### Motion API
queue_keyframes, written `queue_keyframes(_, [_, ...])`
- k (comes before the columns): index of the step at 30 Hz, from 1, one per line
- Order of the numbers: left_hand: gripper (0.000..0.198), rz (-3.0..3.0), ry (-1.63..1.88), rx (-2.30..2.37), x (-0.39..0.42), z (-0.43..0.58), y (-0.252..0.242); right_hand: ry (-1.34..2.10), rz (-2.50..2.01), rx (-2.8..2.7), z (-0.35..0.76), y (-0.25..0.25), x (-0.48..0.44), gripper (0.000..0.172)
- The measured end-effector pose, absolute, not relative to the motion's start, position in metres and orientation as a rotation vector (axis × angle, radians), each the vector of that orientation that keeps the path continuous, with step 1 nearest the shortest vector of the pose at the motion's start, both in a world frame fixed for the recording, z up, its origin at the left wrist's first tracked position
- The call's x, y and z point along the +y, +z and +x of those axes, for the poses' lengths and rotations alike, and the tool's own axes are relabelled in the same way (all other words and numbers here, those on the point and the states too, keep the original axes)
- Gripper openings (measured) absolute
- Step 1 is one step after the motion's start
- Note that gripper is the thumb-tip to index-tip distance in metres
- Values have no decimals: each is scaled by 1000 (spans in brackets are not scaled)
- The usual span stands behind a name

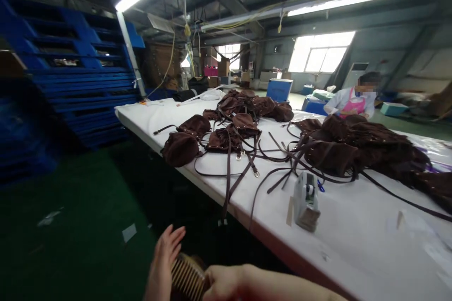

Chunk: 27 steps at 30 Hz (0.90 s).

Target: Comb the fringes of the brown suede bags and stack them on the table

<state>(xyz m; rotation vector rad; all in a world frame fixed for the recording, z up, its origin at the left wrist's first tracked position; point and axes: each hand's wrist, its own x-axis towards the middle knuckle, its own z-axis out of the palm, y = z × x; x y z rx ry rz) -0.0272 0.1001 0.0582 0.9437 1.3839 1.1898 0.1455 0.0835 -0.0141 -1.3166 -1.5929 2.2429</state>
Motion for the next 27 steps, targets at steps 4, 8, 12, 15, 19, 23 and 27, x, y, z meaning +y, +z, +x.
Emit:
queue_keyframes(4, [82, 788, 617, 1017, 99, -16, 54, 2387, -1117, -1332, 171, 11, 64, 14])
queue_keyframes(8, [85, 776, 404, 888, 96, -20, 64, 2416, -947, -1108, 186, 35, 61, 14])
queue_keyframes(12, [63, 1080, 272, 827, 99, -34, 99, 2410, -895, -1047, 184, 66, 67, 14])
queue_keyframes(15, [53, 1347, 135, 791, 94, -39, 120, 2439, -865, -1092, 181, 87, 68, 17])
queue_keyframes(19, [46, 1325, 130, 664, 76, -23, 99, 2515, -922, -1166, 182, 91, 71, 19])
queue_keyframes(23, [42, 1035, 195, 438, 53, 4, 51, 2581, -1069, -1151, 195, 67, 80, 18])
queue_keyframes(27, [36, 931, 282, 418, 41, 14, 23, 2490, -1216, -1221, 217, 41, 98, 17])
